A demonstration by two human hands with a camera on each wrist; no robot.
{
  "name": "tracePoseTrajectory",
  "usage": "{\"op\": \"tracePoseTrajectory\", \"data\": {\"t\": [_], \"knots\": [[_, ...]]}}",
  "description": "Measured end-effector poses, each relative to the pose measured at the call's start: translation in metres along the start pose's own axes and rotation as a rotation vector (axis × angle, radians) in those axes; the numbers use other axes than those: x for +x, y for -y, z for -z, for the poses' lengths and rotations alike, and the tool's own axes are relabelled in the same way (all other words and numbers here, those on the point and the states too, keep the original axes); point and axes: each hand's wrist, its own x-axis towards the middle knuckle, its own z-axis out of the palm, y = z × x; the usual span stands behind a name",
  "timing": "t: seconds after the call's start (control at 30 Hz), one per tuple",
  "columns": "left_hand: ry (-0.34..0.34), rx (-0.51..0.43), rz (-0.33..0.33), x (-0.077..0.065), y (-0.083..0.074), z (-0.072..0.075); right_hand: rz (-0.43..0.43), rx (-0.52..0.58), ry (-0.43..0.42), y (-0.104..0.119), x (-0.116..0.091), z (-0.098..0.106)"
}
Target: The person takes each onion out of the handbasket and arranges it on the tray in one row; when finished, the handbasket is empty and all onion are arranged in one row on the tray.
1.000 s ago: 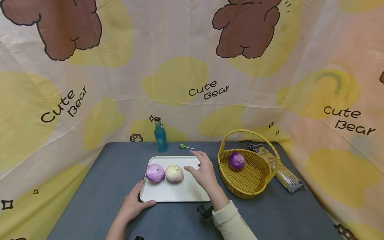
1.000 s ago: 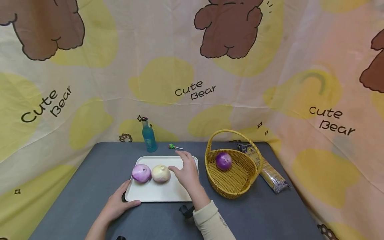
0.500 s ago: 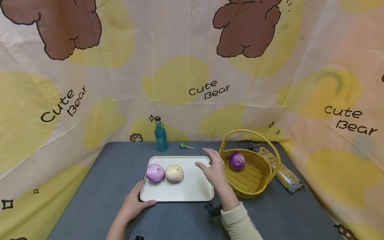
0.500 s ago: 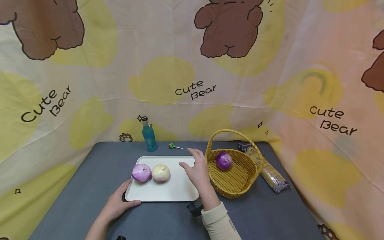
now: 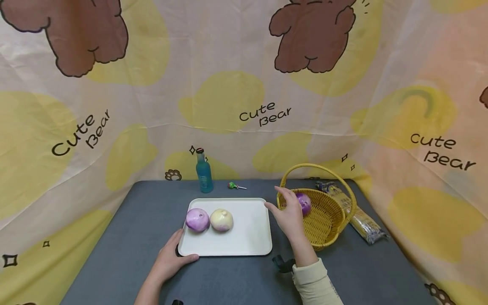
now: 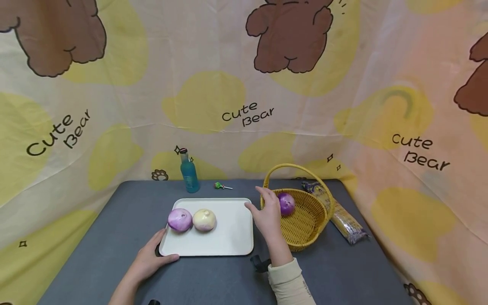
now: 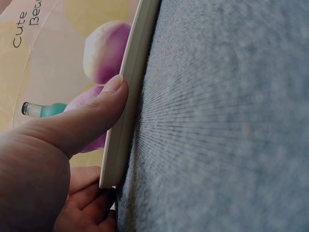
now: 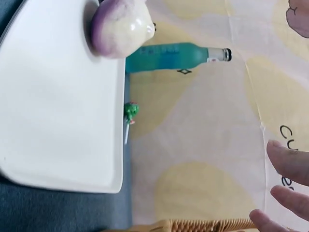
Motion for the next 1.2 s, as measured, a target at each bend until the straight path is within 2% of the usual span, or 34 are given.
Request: {"op": "tracePoseTrajectory", "data": {"t": [0.2, 0.4, 0.63, 1.03, 1.2], "knots": [[-0.002, 0.001, -0.003, 0.0, 0.001, 0.0, -0.043, -0.019, -0.008, -0.014, 0.005, 0.011], [-0.007, -0.008, -0.005, 0.001, 0.002, 0.0, -0.125, -0.05, -0.009, -0.026, 0.012, 0.023], [-0.007, -0.001, -0.004, 0.001, 0.003, -0.001, -0.229, -0.036, -0.041, -0.045, 0.017, 0.032], [-0.011, -0.006, -0.002, 0.0, 0.002, 0.0, -0.345, -0.079, -0.007, -0.074, 0.026, 0.033], [-0.013, 0.0, -0.009, 0.0, 0.003, -0.001, -0.39, -0.124, 0.033, -0.081, 0.03, 0.032]]}}
